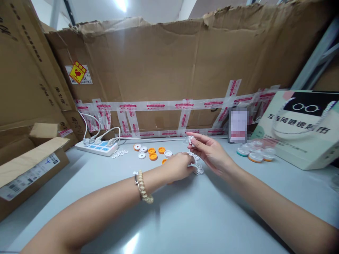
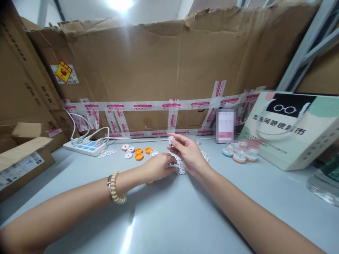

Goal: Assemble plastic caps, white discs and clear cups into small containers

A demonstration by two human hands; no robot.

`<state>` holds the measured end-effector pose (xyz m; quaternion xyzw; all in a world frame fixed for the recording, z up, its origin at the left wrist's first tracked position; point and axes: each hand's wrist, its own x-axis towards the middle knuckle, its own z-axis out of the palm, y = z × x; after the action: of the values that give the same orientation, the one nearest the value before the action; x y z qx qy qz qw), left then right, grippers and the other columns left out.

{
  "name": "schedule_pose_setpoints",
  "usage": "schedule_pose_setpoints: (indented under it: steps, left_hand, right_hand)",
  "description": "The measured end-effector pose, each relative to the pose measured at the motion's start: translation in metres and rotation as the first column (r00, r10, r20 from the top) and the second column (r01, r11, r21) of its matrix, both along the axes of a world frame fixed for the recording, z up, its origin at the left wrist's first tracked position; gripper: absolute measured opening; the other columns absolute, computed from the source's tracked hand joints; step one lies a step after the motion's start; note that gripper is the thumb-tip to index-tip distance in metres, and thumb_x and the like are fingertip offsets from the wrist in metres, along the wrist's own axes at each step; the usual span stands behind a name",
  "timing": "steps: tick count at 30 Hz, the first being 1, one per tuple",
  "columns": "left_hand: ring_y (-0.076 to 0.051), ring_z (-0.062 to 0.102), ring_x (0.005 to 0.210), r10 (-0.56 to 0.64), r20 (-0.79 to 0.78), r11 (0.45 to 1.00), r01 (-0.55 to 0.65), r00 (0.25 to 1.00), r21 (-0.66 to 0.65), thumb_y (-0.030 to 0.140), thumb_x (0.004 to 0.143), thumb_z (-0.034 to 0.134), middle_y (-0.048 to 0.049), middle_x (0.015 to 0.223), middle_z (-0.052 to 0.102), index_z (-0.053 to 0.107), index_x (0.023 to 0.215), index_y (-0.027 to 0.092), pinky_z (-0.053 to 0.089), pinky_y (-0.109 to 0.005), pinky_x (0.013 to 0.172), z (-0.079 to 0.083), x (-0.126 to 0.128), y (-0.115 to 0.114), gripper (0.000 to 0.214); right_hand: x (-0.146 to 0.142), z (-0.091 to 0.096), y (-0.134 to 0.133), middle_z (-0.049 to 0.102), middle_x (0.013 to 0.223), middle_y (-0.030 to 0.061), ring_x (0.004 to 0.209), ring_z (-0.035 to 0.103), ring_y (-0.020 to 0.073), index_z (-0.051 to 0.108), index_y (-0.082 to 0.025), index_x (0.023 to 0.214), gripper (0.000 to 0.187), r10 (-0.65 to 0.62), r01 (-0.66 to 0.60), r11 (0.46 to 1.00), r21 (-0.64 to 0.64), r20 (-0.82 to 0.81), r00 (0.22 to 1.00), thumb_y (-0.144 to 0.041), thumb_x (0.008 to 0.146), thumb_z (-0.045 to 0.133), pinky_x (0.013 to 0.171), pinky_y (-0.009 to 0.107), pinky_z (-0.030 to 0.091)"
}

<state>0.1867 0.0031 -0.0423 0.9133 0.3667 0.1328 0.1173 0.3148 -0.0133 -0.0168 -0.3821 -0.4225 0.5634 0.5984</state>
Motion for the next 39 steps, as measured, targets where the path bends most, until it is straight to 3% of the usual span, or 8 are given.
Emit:
schedule_pose_setpoints:
  steps: [10,18,20,23,26,29,33,39]
  left_hand:
    - [-0.017,0.059,0.063,0.044,0.080,0.999,-0.045,0.996,0.002,0.013,0.071,0.054,-0.0029,0.069,0.066,0.064,0.068,0.017,0.044,-0.024,0.056,-0.011,0.008,0.001,0.011]
    - [-0.012,0.060,0.062,-0.009,0.187,0.993,-0.013,0.982,0.118,0.005,0.072,0.054,0.0001,0.071,0.066,0.058,0.075,0.017,0.046,-0.021,0.058,0.007,-0.056,-0.012,0.012]
    - [-0.011,0.060,0.060,-0.099,0.288,0.962,0.017,0.952,0.273,0.007,0.075,0.052,-0.0005,0.070,0.067,0.056,0.075,0.017,0.047,-0.021,0.058,0.010,-0.074,-0.015,0.011]
    - [-0.012,0.065,0.070,-0.247,0.412,0.845,-0.014,0.877,0.535,0.009,0.080,0.051,-0.0047,0.075,0.069,0.053,0.074,0.016,0.051,-0.020,0.062,0.015,-0.090,-0.016,0.009]
    - [-0.013,0.067,0.079,-0.363,0.322,0.705,0.032,0.874,0.708,0.009,0.081,0.053,-0.0078,0.085,0.071,0.052,0.076,0.017,0.054,-0.020,0.067,0.017,-0.096,-0.015,0.009]
    - [-0.013,0.068,0.080,-0.402,0.171,0.620,0.131,0.899,0.774,0.012,0.084,0.052,-0.0093,0.092,0.071,0.055,0.082,0.017,0.055,-0.023,0.070,0.016,-0.099,-0.015,0.006]
    - [-0.016,0.068,0.081,-0.402,0.126,0.591,0.152,0.907,0.792,0.012,0.085,0.050,-0.0120,0.090,0.071,0.057,0.088,0.014,0.057,-0.026,0.068,0.014,-0.101,-0.019,0.008]
    - [-0.015,0.068,0.082,-0.399,0.136,0.617,0.156,0.907,0.771,0.013,0.086,0.048,-0.0102,0.092,0.071,0.058,0.092,0.016,0.058,-0.025,0.070,0.012,-0.105,-0.021,0.012]
  right_hand:
    - [-0.004,-0.002,-0.003,0.063,0.063,-0.0033,0.061,0.059,0.0096,0.056,-0.018,0.076,0.039,-0.069,0.069,0.998,-0.003,0.016,0.998,-0.030,0.049,0.081,0.062,0.022,0.046]
    - [-0.007,-0.007,-0.003,0.062,0.059,-0.0043,0.056,0.058,0.0083,0.060,-0.018,0.075,0.035,-0.028,0.031,0.999,-0.028,0.094,0.995,-0.032,0.051,0.080,0.057,0.021,0.044]
    - [-0.008,-0.011,-0.003,0.062,0.059,-0.0040,0.055,0.058,0.0081,0.062,-0.018,0.074,0.030,0.038,-0.035,0.999,-0.021,0.154,0.987,-0.033,0.054,0.079,0.057,0.021,0.045]
    - [-0.011,-0.018,-0.005,0.067,0.067,-0.0004,0.058,0.060,0.0084,0.068,-0.016,0.076,0.024,0.255,-0.240,0.967,-0.088,0.257,0.932,-0.032,0.059,0.076,0.062,0.023,0.048]
    - [-0.016,-0.020,-0.011,0.069,0.074,0.0016,0.063,0.061,0.0087,0.071,-0.016,0.079,0.024,0.444,-0.415,0.895,-0.165,0.233,0.865,-0.032,0.062,0.075,0.070,0.025,0.050]
    - [-0.020,-0.019,-0.018,0.068,0.072,0.0012,0.066,0.062,0.0087,0.071,-0.017,0.079,0.022,0.527,-0.504,0.849,-0.162,0.175,0.832,-0.034,0.065,0.074,0.073,0.024,0.049]
    - [-0.024,-0.015,-0.024,0.067,0.072,0.0009,0.068,0.061,0.0086,0.072,-0.018,0.080,0.021,0.517,-0.497,0.854,-0.157,0.148,0.843,-0.035,0.068,0.072,0.076,0.023,0.049]
    - [-0.030,-0.014,-0.025,0.065,0.068,-0.0011,0.065,0.059,0.0089,0.071,-0.018,0.070,0.019,0.425,-0.409,0.901,-0.145,0.107,0.899,-0.034,0.062,0.076,0.076,0.026,0.048]
